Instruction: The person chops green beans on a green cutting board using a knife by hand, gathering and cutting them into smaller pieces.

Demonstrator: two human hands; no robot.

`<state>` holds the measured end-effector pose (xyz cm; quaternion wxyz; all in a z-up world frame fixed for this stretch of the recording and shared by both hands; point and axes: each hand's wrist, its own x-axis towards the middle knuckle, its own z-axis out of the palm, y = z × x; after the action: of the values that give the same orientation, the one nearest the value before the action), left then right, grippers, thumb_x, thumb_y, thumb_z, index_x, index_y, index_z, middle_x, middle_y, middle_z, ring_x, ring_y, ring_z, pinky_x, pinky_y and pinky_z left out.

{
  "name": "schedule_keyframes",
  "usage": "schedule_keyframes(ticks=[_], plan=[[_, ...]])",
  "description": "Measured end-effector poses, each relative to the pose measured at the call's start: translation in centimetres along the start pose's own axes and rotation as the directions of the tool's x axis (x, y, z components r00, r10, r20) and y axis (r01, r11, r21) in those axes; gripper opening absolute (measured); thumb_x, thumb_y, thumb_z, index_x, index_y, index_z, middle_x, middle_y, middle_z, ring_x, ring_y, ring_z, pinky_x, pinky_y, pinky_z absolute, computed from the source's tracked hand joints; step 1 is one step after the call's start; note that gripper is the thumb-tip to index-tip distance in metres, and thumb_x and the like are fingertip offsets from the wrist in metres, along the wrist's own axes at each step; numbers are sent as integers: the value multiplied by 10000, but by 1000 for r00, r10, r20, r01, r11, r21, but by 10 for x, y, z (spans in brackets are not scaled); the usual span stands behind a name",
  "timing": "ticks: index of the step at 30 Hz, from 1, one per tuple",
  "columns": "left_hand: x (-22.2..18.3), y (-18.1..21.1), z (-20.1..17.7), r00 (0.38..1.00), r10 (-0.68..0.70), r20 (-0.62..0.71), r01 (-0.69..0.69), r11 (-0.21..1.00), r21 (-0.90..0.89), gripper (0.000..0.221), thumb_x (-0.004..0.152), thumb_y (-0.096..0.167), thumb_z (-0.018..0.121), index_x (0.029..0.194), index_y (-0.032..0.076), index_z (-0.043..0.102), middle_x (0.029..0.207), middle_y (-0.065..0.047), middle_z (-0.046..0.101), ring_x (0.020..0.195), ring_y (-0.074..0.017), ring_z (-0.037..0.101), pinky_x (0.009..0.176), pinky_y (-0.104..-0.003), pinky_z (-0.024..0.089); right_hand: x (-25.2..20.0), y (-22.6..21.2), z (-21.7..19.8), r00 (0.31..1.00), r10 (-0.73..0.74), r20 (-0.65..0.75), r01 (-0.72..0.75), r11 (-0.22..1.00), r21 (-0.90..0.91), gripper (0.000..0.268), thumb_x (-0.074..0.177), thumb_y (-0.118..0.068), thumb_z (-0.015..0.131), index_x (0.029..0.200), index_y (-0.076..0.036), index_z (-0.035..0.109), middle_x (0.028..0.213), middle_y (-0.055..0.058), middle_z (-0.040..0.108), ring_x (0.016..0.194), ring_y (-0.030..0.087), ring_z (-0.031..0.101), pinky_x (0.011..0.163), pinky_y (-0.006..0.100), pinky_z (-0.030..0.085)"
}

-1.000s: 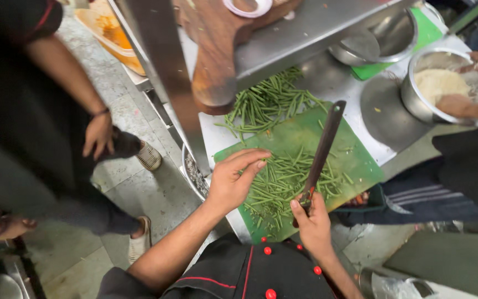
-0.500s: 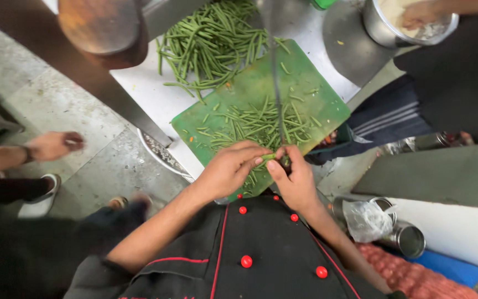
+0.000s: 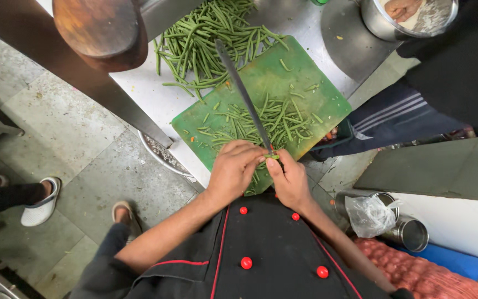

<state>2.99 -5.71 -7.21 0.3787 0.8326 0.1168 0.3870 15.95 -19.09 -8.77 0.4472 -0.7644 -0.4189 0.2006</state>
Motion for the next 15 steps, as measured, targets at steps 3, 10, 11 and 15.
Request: schedule_keyframes(ticks=[3, 10, 11, 15], plan=[[-3, 1, 2, 999, -42, 12, 42, 999, -27, 152, 916, 41, 705, 1066, 51, 724, 1018, -110, 737, 954, -334, 671, 842, -427, 546, -2, 5, 2, 1000, -8, -7, 8, 999, 42, 325, 1040, -362, 559, 1044, -41, 610, 651, 98, 567, 560, 179, 539, 539, 344, 470], [-18, -25, 15, 999, -42, 26, 40, 997, 72, 171, 908, 18, 662, 1073, 58, 679, 1043, -118, 740, 972, -352, 688, 854, -448, 556, -3, 8, 3, 997, 65, -31, -64, 998, 16, 336, 1019, -373, 571, 1045, -40, 610, 615, 106, 553, 517, 204, 528, 512, 364, 446], [-14, -36, 15, 978, -195, 77, 182, 973, 145, 146, 930, 58, 703, 1077, 59, 699, 995, -138, 731, 930, -366, 691, 814, -458, 551, -6, 7, 1, 998, -11, -54, 9, 999, -40, 328, 1024, -365, 593, 1051, -39, 602, 643, 122, 559, 558, 230, 557, 539, 371, 453], [-20, -41, 7, 827, -536, 172, 559, 818, -134, 220, 921, 120, 755, 1109, 34, 682, 928, -124, 759, 806, -286, 762, 747, -377, 585, -5, -4, -4, 967, -208, -148, 179, 965, -190, 323, 1004, -319, 673, 1087, -17, 594, 802, 166, 633, 690, 321, 625, 604, 395, 482]])
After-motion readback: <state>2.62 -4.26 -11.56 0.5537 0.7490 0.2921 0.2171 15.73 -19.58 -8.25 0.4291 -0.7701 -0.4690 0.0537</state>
